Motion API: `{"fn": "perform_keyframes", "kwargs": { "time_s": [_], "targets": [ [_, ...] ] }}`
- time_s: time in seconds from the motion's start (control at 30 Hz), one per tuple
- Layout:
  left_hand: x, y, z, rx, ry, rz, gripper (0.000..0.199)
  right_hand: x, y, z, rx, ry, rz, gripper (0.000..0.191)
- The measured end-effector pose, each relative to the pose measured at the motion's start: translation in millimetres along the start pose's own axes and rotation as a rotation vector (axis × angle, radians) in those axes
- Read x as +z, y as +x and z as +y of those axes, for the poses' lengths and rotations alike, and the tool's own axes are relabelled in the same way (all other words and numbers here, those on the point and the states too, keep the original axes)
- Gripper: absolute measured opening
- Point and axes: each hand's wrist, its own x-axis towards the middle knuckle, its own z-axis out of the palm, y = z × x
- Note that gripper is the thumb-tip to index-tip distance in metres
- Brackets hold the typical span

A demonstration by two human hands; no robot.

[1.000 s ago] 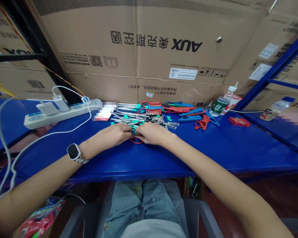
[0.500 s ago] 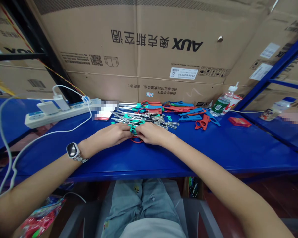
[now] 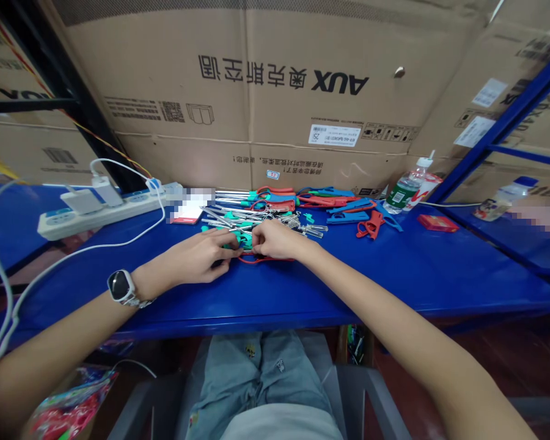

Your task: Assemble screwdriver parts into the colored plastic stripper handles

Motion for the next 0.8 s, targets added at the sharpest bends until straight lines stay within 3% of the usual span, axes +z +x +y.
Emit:
{"fn": "perform_keyframes", "kwargs": {
  "time_s": [0.37,0.57,0.8],
  "targets": [
    [8.2,-3.2,12.6,-0.053,0.079,0.108,0.033,23.1,-20.4,6.6,-0.146,-0.019,0.223,0.018],
    [15.1,7.4,12.8,-0.053,0.099,0.133,0.030,22.3,-18.9,5.4,-0.112,-0.010,0.199,0.017],
    [16.7,-0.5,4.4,-0.046,0.047,0.145,0.033,20.7,-16.1,3.9,-0.090,0.010,0.177,0.018]
  ]
}}
